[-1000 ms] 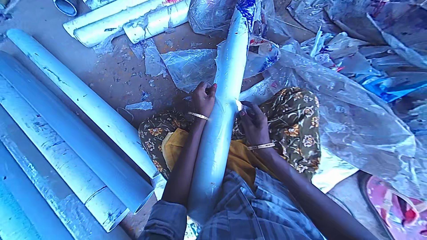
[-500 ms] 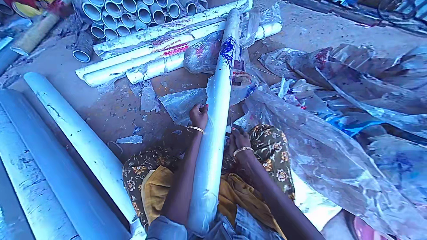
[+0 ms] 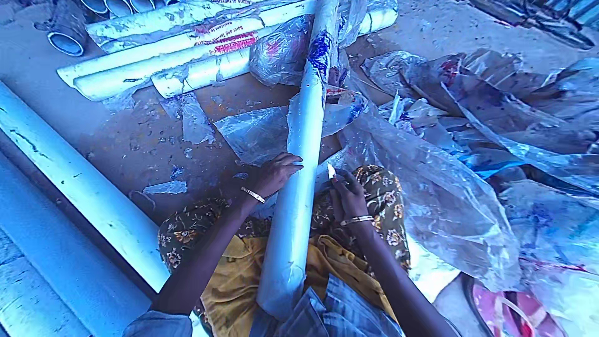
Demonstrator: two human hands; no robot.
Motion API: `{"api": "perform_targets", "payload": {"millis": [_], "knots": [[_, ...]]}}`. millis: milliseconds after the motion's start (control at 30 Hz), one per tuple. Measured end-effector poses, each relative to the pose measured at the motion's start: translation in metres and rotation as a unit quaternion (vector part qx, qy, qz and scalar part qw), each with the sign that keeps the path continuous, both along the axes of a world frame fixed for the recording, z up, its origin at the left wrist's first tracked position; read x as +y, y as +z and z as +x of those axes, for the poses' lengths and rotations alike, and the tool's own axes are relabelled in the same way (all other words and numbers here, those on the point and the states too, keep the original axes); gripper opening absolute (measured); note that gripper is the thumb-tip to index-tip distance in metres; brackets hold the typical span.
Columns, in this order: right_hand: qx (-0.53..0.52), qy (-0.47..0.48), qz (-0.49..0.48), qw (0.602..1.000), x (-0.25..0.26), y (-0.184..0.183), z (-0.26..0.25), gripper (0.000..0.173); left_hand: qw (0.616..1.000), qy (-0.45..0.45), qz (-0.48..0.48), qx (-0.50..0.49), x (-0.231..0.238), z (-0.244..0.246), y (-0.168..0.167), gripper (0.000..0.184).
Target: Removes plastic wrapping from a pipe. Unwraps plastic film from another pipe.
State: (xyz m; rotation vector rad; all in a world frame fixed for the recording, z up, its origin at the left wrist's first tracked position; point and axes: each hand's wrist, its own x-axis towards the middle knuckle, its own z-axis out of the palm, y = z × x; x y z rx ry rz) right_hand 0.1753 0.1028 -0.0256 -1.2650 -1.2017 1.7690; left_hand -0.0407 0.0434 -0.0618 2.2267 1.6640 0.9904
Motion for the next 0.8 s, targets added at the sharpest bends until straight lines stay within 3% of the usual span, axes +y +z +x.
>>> {"api": "perform_targets", "payload": {"millis": [133,267,367,567,667,800], "knots": [[-0.118,0.114,0.143,0.976,0.002,-0.001,-0.003,0.023,0.999,-0.031,0.012,0.027,0.007,-0.01,0.004,0.012],[-0.333,0.2,0.279,0.878,0.008,0.007,-0.013,0.027,0.999,-0.025,-0.01,0.022,0.009,-0.012,0.002,0.011],[-0.396,0.228,0.349,0.818,0.011,0.012,-0.021,0.032,0.999,-0.002,0.016,-0.027,0.005,-0.011,-0.005,0.011],[-0.506,0.291,0.401,0.706,0.0,0.033,-0.047,0.032,1.0,0.0,0.004,-0.021,0.001,-0.017,-0.001,0.012],[-0.486,0.282,0.462,0.686,-0.015,0.024,-0.041,0.035,1.0,-0.003,-0.012,-0.011,-0.002,-0.019,0.005,0.011],[-0.433,0.268,0.49,0.708,-0.026,0.018,-0.021,0.032,1.0,0.002,-0.012,0.02,-0.004,-0.022,0.005,0.009]]}}
